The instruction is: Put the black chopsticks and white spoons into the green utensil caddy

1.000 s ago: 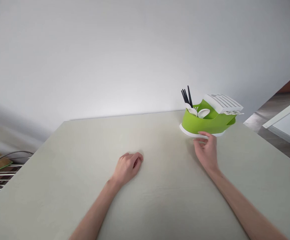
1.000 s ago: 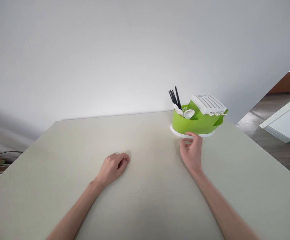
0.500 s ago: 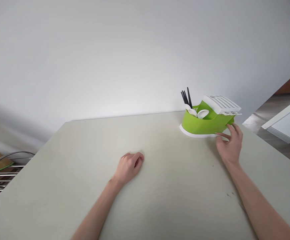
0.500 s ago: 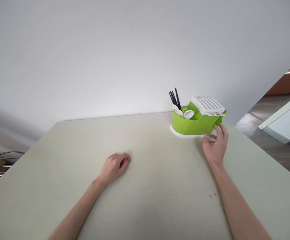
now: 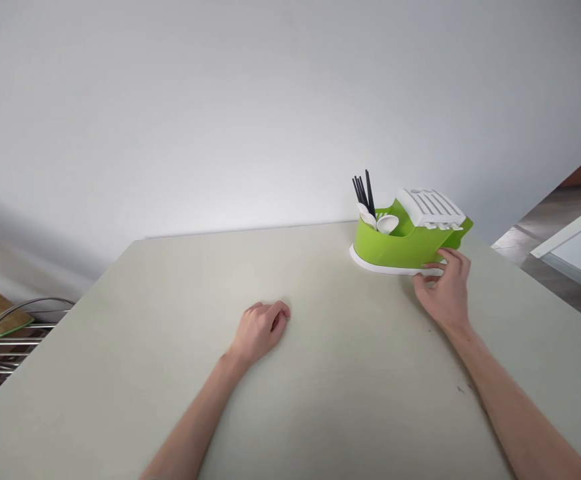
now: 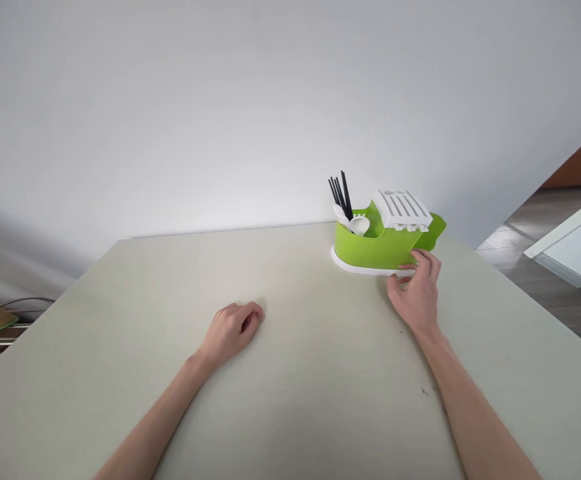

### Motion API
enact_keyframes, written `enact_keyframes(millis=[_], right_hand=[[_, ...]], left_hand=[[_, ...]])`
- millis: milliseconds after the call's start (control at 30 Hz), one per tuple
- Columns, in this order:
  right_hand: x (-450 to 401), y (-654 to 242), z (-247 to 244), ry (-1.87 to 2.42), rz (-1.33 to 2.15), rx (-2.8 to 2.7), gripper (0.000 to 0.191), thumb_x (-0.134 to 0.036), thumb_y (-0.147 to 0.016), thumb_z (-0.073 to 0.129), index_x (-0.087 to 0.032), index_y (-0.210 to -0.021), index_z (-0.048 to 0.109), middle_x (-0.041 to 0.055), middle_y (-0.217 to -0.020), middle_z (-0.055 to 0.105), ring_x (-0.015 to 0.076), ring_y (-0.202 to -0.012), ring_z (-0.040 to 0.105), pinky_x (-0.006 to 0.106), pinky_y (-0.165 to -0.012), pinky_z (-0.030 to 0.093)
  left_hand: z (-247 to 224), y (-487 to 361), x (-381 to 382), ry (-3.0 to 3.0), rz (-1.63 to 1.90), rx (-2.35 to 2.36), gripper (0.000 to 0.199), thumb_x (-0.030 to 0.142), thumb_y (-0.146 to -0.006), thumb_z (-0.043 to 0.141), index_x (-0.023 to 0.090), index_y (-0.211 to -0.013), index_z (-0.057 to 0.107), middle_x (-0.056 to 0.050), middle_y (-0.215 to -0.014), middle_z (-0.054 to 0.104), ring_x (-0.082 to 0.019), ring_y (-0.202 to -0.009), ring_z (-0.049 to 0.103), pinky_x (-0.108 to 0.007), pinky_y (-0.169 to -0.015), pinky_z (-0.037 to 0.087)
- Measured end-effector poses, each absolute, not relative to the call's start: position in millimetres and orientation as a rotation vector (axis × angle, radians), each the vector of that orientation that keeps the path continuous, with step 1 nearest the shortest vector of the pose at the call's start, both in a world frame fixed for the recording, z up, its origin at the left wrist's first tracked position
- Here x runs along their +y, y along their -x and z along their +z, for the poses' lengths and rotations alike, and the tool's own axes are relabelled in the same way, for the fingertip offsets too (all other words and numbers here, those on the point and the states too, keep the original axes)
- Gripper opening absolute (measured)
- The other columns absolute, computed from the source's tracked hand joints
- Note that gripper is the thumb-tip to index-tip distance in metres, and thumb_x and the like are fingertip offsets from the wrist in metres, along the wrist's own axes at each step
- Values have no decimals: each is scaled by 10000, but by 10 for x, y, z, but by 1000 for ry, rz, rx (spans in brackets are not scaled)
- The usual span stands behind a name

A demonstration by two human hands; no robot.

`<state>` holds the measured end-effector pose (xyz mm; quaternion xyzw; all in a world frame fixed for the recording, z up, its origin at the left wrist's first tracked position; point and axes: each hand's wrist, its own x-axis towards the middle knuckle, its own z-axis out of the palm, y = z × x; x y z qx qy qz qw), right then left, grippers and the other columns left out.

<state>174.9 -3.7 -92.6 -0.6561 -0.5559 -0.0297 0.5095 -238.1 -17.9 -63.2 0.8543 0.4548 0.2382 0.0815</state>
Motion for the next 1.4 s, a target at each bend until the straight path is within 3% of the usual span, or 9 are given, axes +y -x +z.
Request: enact_keyframes(millis=[233, 633, 800, 1200, 1400], right_hand=[[-81, -1499, -863, 1557, -136, -1426, 541, -322, -793, 665, -210, -1286, 471, 174, -1364, 464, 208, -808, 633, 461, -779, 560], [-224, -1053, -756, 1457, -37, -1522, 392, -314, -848, 647, -256, -1202, 489, 83, -1194, 502, 186, -789, 589, 396, -754, 519], [-277, -905, -722, 1379, 40, -1561, 312, -290, -869, 640, -263, -1156, 521, 50, -1069, 513, 195, -790, 581, 385, -746, 526], [-472, -507, -683, 1195, 204, -1646, 214, -211, -925, 588, -269, -1130, 569, 51, -1012, 547, 201, -766, 609, 417, -767, 555], [-549, -387, -667, 1117, 274, -1714, 249, -191, -940, 564, -282, -1172, 576, 70, -1070, 572, 201, -760, 631, 439, -780, 584]], left_hand=[[-618, 2358, -182, -2557, 716, 1349, 264, 103, -942, 395, 237, -873, 612, 42, -601, 597, -138, -509, 448, -295, -706, 437], [-642, 2335, -170, -2566, 711, 1340, 264, 117, -948, 388, 231, -888, 618, 48, -579, 569, -132, -496, 420, -298, -717, 448], [-632, 2343, -175, -2462, 745, 1392, 242, 172, -950, 418, 234, -908, 649, 27, -601, 580, -141, -537, 461, -279, -655, 426], [-545, 2425, -47, -1652, 1235, 1597, 186, 324, -917, 509, 211, -880, 652, 66, -584, 336, -123, -541, 342, -247, -540, 310], [-565, 2466, 17, -1461, 1289, 1526, 262, 416, -944, 545, 198, -1037, 654, 88, -571, 318, -115, -511, 306, -242, -511, 259]])
